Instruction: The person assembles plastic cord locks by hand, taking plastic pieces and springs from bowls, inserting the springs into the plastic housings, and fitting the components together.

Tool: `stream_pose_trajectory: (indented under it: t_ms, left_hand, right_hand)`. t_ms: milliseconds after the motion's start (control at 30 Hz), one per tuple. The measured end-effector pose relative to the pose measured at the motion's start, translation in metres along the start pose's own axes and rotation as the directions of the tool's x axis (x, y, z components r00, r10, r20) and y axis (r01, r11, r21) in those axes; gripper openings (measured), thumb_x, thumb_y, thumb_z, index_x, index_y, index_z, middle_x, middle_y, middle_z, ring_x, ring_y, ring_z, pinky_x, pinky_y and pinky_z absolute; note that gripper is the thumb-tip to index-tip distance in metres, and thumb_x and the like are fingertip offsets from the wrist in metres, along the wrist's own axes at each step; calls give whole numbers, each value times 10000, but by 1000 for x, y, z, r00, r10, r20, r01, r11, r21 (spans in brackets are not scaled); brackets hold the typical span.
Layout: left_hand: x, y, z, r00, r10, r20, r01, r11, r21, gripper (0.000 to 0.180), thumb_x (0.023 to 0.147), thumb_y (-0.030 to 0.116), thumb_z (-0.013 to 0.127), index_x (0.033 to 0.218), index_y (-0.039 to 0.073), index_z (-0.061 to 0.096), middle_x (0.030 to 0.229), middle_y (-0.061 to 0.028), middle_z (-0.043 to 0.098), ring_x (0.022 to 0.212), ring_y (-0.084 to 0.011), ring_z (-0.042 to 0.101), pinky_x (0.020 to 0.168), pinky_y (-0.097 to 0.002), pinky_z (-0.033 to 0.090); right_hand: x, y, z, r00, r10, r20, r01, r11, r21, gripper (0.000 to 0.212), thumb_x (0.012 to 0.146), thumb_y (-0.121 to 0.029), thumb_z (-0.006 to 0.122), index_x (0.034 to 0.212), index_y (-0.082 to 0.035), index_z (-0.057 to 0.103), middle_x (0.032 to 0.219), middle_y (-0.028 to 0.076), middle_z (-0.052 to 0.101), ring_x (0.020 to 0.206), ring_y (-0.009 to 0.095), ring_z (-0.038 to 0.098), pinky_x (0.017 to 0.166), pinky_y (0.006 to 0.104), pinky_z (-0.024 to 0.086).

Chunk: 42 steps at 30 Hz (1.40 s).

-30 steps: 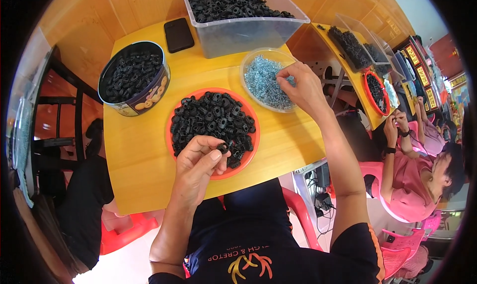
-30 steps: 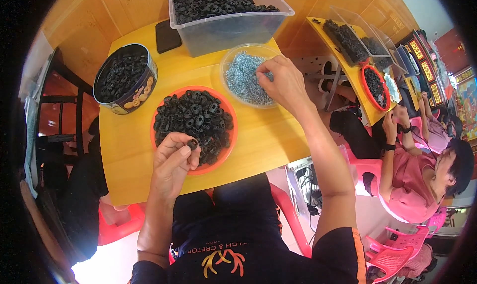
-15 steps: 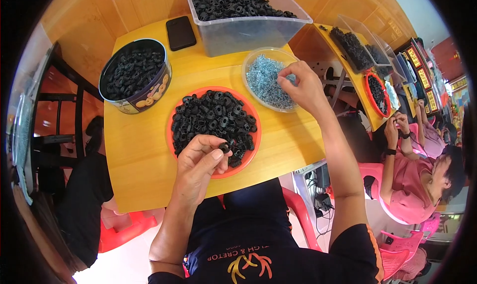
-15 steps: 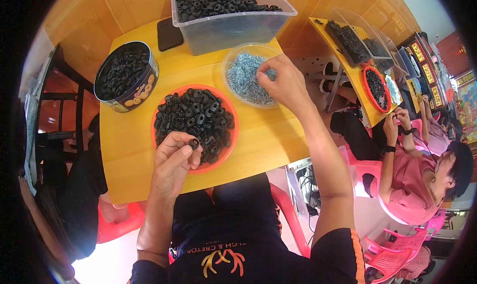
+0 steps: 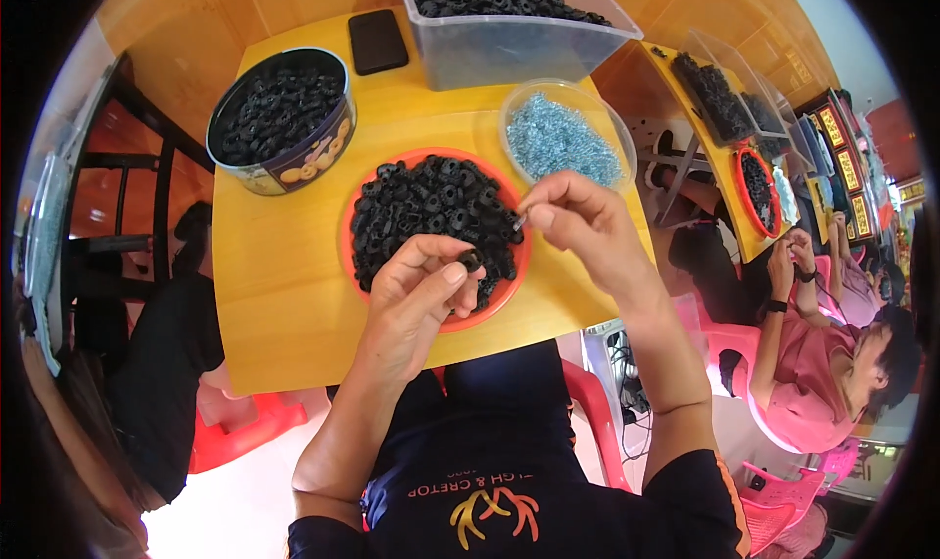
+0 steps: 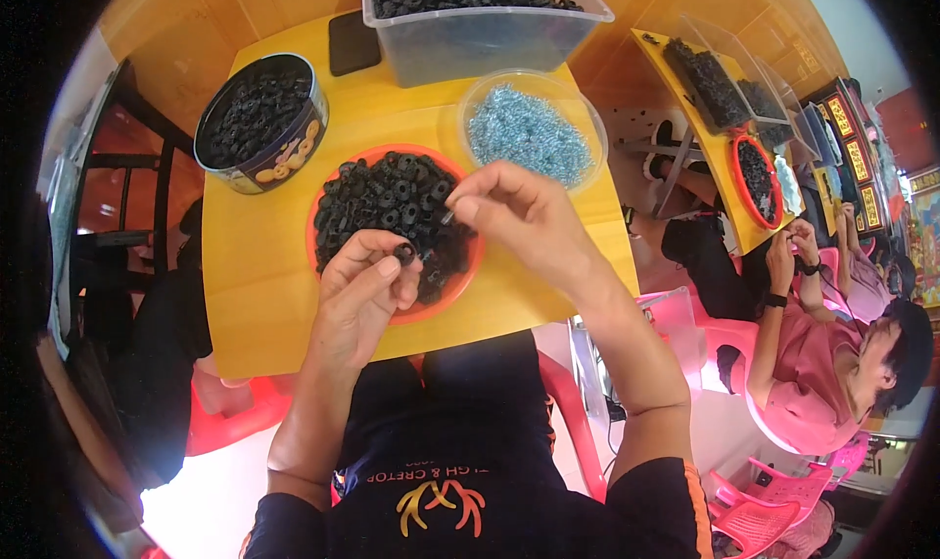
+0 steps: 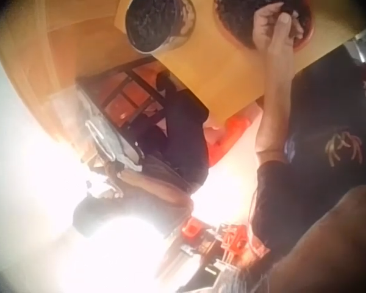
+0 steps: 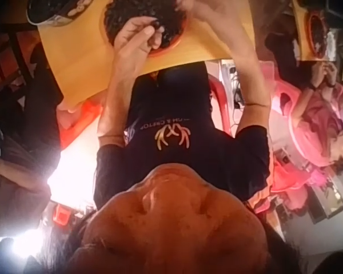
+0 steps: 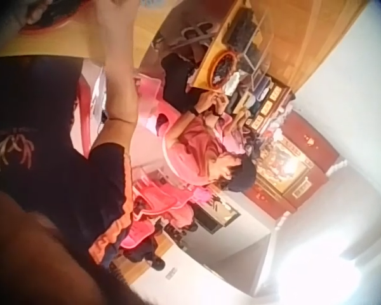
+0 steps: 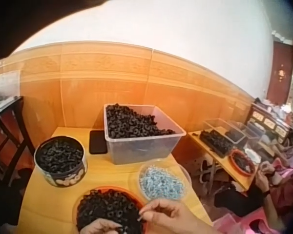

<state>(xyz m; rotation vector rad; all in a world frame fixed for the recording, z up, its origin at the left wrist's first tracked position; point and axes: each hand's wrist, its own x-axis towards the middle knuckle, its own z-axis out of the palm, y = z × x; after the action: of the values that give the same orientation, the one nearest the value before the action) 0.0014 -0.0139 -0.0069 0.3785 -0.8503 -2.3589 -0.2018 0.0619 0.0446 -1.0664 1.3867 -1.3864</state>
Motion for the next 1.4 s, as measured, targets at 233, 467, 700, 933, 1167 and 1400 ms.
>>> stream_pose_trajectory:
  t_ms: [233,467,700,933,1167,1400]
  left_hand:
    - [-7,2,1,1000,0,-22,1,1000,30,183,934,71,598,1109,19,585,913,-68,637,758,-117,582,686,-256,474]
    - [-12,4,1,1000,22,-18,-21,997,75,189,934,91,612,1111,28,587,877,-51,621,774,-108,585,707,-251,493]
    - [-14,4,-4,1000,25,-17,-23,997,75,196,931,97,624,1110,26,585,876,-51,623,772,-107,587,703,-253,501]
    - [-18,17,-16,997,68,-27,-66,995,71,183,935,80,608,1108,24,584,968,-95,659,767,-110,589,694,-242,494]
    - [-17,15,-14,996,91,-24,-92,995,-32,187,923,64,603,1106,28,590,977,-116,664,733,-140,590,655,-264,483]
    - [-25,47,-40,965,253,-69,-255,967,-16,195,925,72,597,1112,18,607,978,-126,653,727,-149,562,644,-257,450]
  right_hand:
    - [-10,6,28,987,-1,161,-15,995,97,106,928,-81,626,1017,-24,621,901,3,649,825,53,598,732,218,484]
    - [-12,12,39,985,-161,57,166,983,-79,94,901,-42,635,987,-7,645,884,34,641,770,63,609,672,209,484]
    - [-18,10,52,885,-459,77,427,735,-527,166,808,9,690,972,-8,684,863,105,631,701,167,640,574,284,505]
    - [-17,5,39,797,-586,144,486,483,-728,256,748,39,703,997,-19,692,880,117,643,736,250,646,614,327,526]
    - [-19,-8,48,778,-614,129,531,534,-658,241,760,44,695,993,-21,688,896,124,637,736,256,642,623,321,523]
    - [-19,6,9,932,-294,212,342,524,-780,133,799,-25,694,932,-40,683,812,99,632,677,263,640,597,340,510]
